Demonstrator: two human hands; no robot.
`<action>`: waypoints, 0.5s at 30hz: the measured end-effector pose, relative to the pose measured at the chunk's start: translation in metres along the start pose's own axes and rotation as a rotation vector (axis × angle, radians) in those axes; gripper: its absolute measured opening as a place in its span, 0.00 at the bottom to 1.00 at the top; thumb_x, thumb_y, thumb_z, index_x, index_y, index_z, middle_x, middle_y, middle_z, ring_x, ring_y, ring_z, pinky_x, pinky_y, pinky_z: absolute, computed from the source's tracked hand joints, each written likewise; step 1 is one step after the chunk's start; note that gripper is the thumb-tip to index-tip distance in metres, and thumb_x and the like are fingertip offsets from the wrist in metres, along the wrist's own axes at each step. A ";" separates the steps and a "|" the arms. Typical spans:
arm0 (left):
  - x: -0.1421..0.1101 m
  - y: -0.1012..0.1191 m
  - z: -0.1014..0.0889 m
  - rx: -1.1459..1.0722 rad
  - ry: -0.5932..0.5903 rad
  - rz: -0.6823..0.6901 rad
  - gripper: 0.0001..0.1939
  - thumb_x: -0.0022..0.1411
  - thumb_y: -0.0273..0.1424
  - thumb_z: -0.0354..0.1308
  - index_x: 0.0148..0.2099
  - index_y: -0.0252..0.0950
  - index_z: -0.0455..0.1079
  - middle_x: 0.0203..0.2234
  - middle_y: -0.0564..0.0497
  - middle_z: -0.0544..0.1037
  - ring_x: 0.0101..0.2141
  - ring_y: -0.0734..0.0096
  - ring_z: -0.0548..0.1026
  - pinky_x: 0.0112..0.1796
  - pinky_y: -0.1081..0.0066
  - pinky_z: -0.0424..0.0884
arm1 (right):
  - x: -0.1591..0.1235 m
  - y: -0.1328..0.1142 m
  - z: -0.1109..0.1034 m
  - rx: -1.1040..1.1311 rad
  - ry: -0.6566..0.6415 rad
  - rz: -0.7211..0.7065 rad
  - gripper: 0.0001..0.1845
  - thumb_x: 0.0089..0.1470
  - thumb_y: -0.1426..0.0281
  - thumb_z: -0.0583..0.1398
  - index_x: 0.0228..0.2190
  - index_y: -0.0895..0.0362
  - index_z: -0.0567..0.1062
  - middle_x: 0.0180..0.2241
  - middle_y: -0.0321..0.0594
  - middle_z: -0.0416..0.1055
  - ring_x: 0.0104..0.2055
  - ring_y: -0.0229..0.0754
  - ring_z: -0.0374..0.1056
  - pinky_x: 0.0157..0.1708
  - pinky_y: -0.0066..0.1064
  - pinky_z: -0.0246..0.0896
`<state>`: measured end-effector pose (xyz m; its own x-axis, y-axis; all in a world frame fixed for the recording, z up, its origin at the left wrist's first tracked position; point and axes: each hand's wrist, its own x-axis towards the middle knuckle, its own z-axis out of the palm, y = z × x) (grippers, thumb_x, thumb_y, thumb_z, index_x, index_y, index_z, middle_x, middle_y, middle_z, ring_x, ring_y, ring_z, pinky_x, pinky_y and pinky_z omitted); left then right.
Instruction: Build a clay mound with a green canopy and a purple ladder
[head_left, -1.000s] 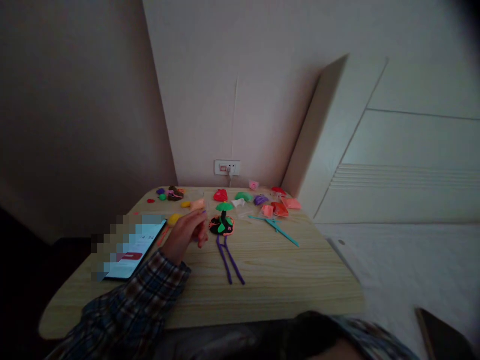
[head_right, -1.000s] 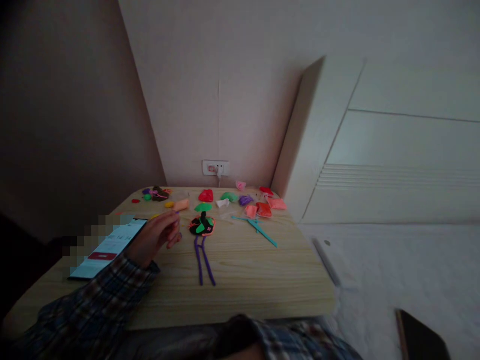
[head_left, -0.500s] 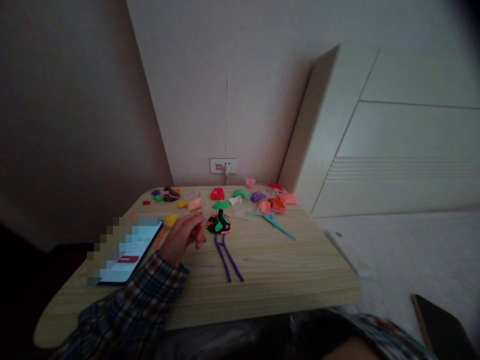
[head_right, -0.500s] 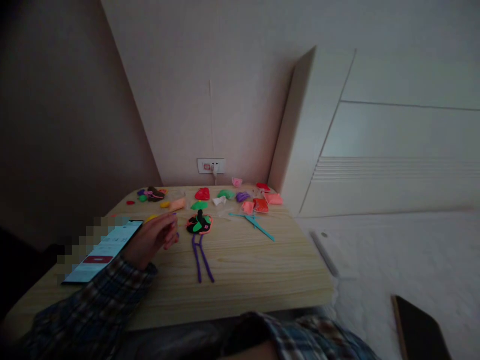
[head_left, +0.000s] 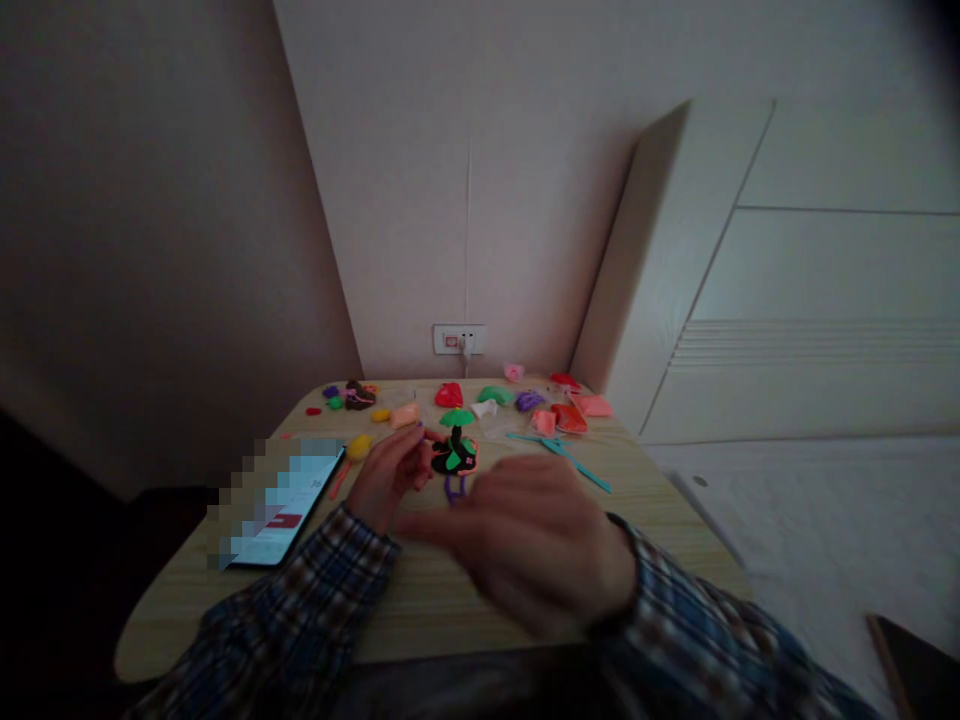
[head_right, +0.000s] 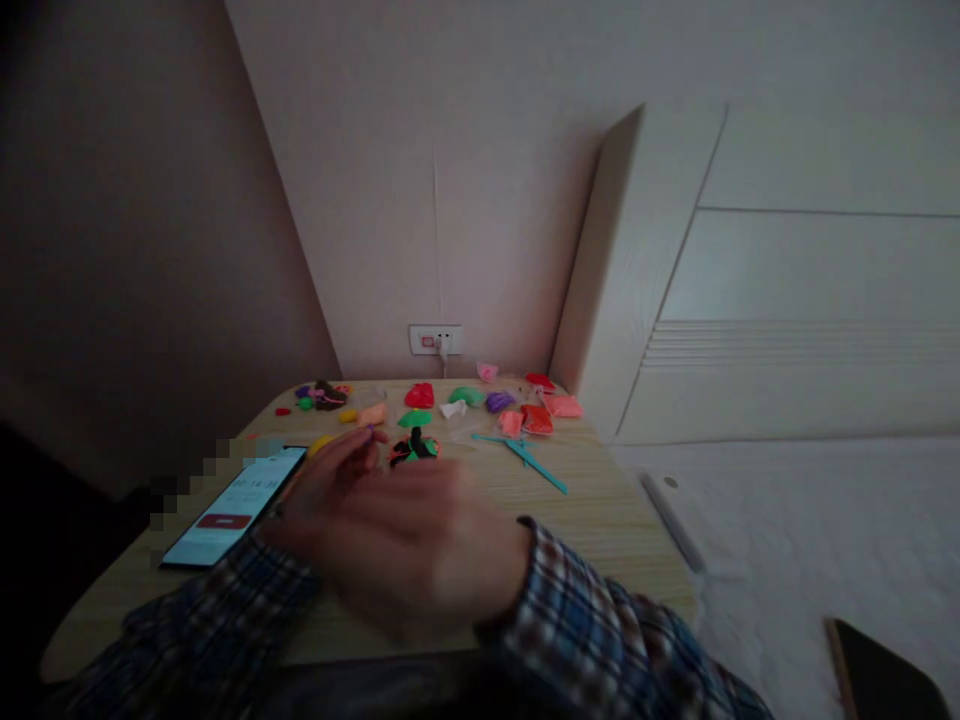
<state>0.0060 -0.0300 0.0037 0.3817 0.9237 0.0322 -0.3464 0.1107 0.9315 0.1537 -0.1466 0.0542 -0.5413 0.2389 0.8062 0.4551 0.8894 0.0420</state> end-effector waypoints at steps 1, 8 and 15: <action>0.002 0.000 0.000 -0.026 -0.011 0.029 0.11 0.51 0.34 0.62 0.33 0.31 0.72 0.18 0.55 0.71 0.17 0.80 0.66 0.22 0.78 0.64 | 0.008 0.022 0.003 0.030 0.018 0.060 0.15 0.59 0.75 0.48 0.44 0.59 0.70 0.29 0.38 0.71 0.32 0.36 0.66 0.34 0.28 0.64; 0.019 0.001 0.005 -0.138 -0.137 0.050 0.11 0.49 0.34 0.66 0.31 0.30 0.75 0.28 0.49 0.76 0.30 0.73 0.71 0.35 0.74 0.69 | -0.006 0.103 0.041 -0.058 -0.020 0.344 0.25 0.53 0.58 0.58 0.51 0.54 0.66 0.58 0.47 0.55 0.58 0.48 0.51 0.55 0.45 0.49; 0.032 -0.004 0.015 -0.189 -0.254 0.035 0.09 0.51 0.33 0.65 0.32 0.30 0.75 0.29 0.48 0.76 0.31 0.74 0.72 0.36 0.74 0.69 | -0.021 0.109 0.050 -0.129 0.078 0.471 0.17 0.52 0.60 0.59 0.44 0.47 0.73 0.59 0.39 0.53 0.60 0.50 0.48 0.56 0.47 0.45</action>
<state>0.0327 -0.0060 0.0065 0.5605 0.8095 0.1745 -0.5073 0.1691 0.8450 0.1794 -0.0350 0.0118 -0.2029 0.5691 0.7968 0.7238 0.6352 -0.2693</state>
